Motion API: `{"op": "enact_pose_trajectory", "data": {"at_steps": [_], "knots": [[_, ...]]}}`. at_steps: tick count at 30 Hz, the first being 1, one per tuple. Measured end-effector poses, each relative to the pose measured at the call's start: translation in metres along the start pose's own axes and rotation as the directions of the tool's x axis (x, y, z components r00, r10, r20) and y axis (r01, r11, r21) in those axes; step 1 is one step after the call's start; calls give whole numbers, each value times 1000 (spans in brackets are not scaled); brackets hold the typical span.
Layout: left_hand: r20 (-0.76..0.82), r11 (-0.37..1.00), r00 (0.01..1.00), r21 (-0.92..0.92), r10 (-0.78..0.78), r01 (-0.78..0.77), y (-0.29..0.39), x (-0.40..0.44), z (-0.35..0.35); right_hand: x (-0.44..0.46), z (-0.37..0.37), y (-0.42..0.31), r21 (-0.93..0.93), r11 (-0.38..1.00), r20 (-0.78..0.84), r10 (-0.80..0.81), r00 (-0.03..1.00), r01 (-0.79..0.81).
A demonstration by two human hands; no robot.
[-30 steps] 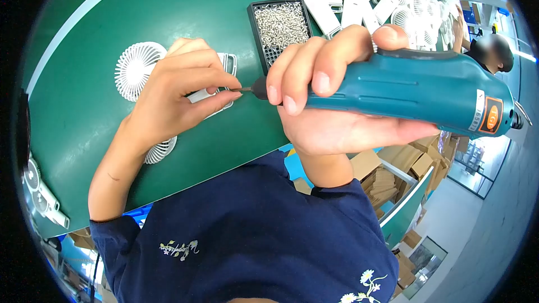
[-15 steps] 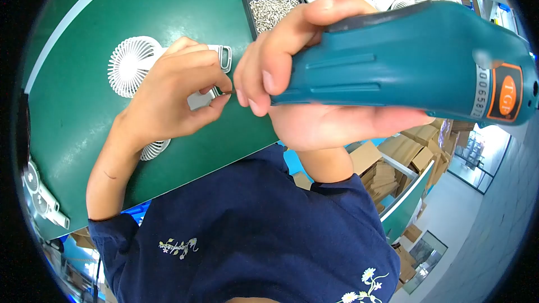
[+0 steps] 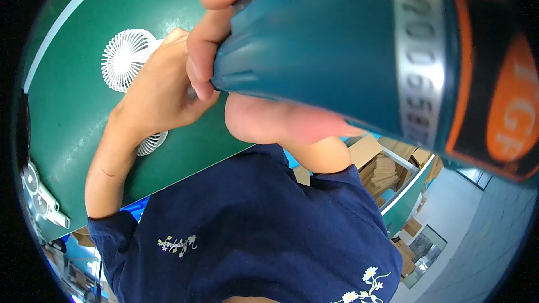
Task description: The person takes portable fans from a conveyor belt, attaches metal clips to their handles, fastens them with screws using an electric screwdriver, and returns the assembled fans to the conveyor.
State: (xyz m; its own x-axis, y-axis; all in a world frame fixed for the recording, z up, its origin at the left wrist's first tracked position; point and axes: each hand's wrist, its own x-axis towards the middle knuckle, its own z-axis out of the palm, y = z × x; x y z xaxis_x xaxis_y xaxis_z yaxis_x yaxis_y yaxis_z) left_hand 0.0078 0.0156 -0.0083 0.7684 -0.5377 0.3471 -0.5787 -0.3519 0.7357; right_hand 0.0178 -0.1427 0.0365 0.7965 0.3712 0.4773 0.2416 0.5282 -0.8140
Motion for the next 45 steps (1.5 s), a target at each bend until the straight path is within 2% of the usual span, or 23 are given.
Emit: {"op": "enact_pose_trajectory", "data": {"at_steps": [5, 6, 13, 15, 16, 20, 22, 23, 25, 26, 27, 29, 30, 33, 36, 40, 42, 45], "knots": [[16, 1000, 1000, -8, 4, -4, -3, 2, 1, 1, 4, 5, 126, 992, -87, -19, 996, 30], [15, 999, 1000, -54, 5, -5, -4, 2, 2, 1, 3, 6, 126, 992, -83, -19, 996, 30], [-18, 986, 1000, -169, -19, 16, -2, 1, 0, 0, -7, 12, 2, 998, -4, -55, 998, 55], [-5, 986, 1000, -164, -27, 26, -1, 1, -1, 0, -1, 4, 25, 993, -73, 113, 991, -112], [14, 985, 999, -167, -40, 41, -1, 1, -2, 0, -2, 4, 23, 994, -70, 111, 991, -110], [30, 986, 999, -167, -26, 30, -1, 3, -3, -7, -10, 10, 51, 997, -1, -52, 999, 52], [89, 999, 996, -32, -8, 11, -1, 4, -3, -5, -17, 1, 70, 991, 58, -122, 991, 117], [79, 999, 997, -37, -6, 9, -1, 4, -2, -2, -20, -7, 64, 982, 45, -181, 982, 178], [71, 999, 997, -31, -17, 20, 0, 2, -2, -3, -30, -24, -38, 963, -94, -269, 959, 266], [68, 999, 998, -27, -19, 21, 0, 2, -2, -4, -37, -27, 26, 950, -231, -296, 927, 310], [59, 999, 998, -31, -9, 11, 0, 3, -2, -3, -47, -24, -19, 941, -305, -327, 894, 338], [85, 999, 996, -29, -22, 24, 1, 3, -3, -5, -65, -18, -31, 960, -396, -266, 879, 277], [81, 999, 997, -29, -15, 18, 0, 3, -3, -6, -69, -14, -76, 967, -398, -254, 882, 245], [89, 996, 994, -59, -65, 70, 0, 2, -1, -11, -71, -7, -48, 974, -415, -221, 882, 221], [81, 995, 995, -75, -60, 67, 1, 4, -1, -9, -65, -1, -31, 969, -432, -236, 871, 247], [60, 997, 997, -51, -53, 56, 1, 4, -1, -9, -71, 5, -27, 979, -360, -198, 912, 202], [51, 997, 997, -48, -50, 52, 1, 6, -2, -12, -64, 2, 85, 969, -421, -176, 890, 232], [36, 1000, 999, -12, -17, 17, 1, 6, -3, -10, -51, -16, 93, 945, -376, -259, 890, 315]]}}
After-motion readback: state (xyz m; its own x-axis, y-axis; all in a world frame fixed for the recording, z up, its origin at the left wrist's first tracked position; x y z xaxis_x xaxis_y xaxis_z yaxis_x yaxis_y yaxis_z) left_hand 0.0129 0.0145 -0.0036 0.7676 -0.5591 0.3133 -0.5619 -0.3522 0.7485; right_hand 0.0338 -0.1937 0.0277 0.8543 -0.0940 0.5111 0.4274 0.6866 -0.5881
